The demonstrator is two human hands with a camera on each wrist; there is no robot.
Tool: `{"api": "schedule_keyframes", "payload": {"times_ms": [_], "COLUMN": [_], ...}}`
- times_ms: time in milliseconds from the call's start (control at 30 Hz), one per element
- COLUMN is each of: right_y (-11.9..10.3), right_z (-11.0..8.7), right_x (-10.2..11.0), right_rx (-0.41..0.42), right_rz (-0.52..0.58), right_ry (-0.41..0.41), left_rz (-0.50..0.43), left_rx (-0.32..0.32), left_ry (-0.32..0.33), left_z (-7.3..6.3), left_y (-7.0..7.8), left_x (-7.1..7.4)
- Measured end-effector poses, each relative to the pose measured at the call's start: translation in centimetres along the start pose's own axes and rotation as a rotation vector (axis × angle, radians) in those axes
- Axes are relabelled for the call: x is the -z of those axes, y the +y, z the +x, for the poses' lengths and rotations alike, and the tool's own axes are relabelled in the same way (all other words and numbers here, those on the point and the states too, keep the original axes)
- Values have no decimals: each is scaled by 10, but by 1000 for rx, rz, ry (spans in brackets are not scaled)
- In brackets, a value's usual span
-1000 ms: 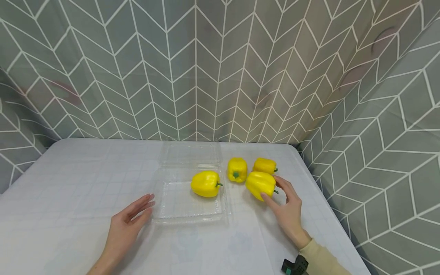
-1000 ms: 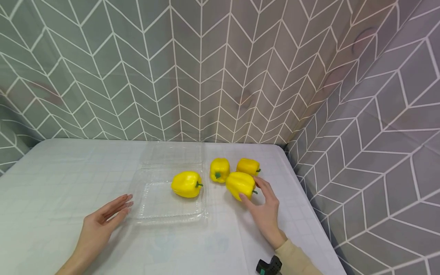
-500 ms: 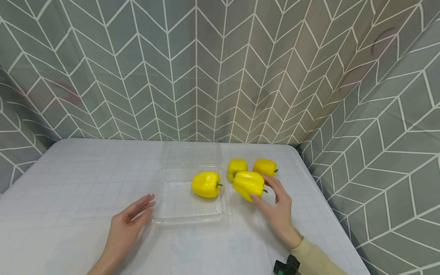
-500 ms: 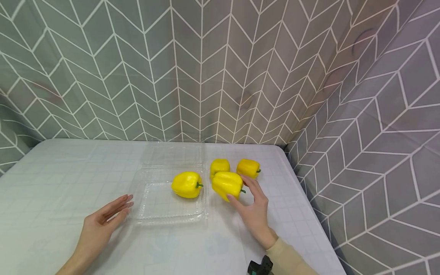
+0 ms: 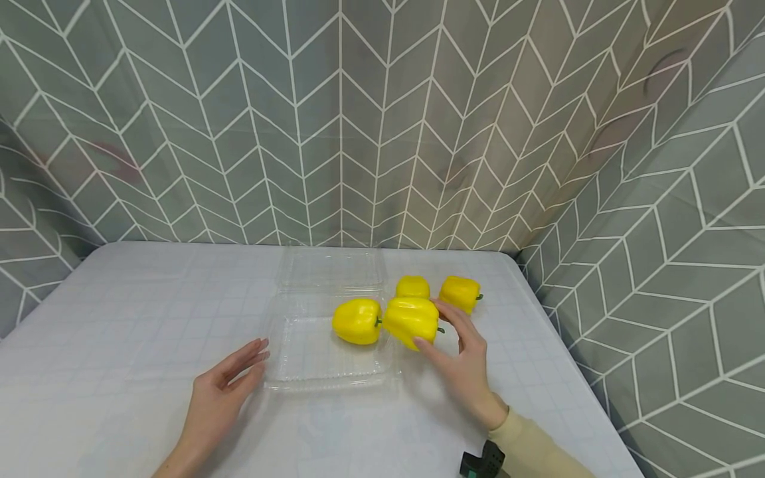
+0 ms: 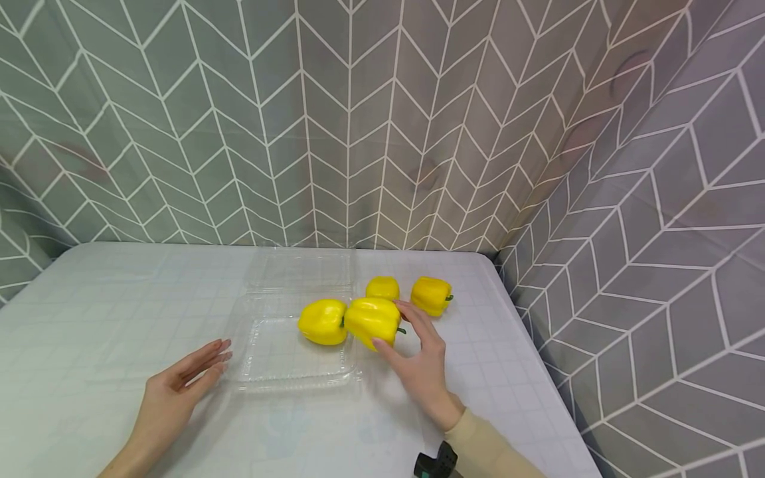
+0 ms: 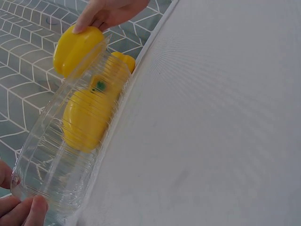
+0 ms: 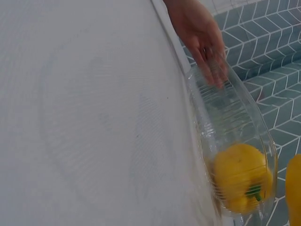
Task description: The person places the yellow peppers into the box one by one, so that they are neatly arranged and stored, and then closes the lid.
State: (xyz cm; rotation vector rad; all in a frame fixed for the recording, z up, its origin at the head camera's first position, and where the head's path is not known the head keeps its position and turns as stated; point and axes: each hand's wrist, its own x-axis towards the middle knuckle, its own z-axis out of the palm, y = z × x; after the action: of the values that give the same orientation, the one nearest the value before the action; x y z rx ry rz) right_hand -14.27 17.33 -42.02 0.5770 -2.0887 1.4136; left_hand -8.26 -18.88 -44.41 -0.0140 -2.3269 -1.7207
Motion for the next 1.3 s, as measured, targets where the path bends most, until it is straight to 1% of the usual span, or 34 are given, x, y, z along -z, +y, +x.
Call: {"api": "schedule_keyframes", "payload": {"times_ms": [67,233,367,667,1033,1300], "right_y": [-2,-7,-12,-19,-30,-33], "right_z": [0,1,3,6,9,12], "right_x": [-3,-12,-20,-36,-53,-67], "right_rx": [12,6,6,-6,-8,15], "right_rz": [10,55,70,78,84,61], "right_ry": [-13,-43,-67,-108,-174,-196], "left_rz": [1,1,8,26,-1,7], "left_rx": [-3,-6,-9,-14,-24,-22], "left_ry": [2,-4,-9,-7,-5,1], "left_z": [0,0,1,1,1,2], "left_y": [0,0,-2,-3,-4,-5], "left_x": [0,0,1,0,0,0]}}
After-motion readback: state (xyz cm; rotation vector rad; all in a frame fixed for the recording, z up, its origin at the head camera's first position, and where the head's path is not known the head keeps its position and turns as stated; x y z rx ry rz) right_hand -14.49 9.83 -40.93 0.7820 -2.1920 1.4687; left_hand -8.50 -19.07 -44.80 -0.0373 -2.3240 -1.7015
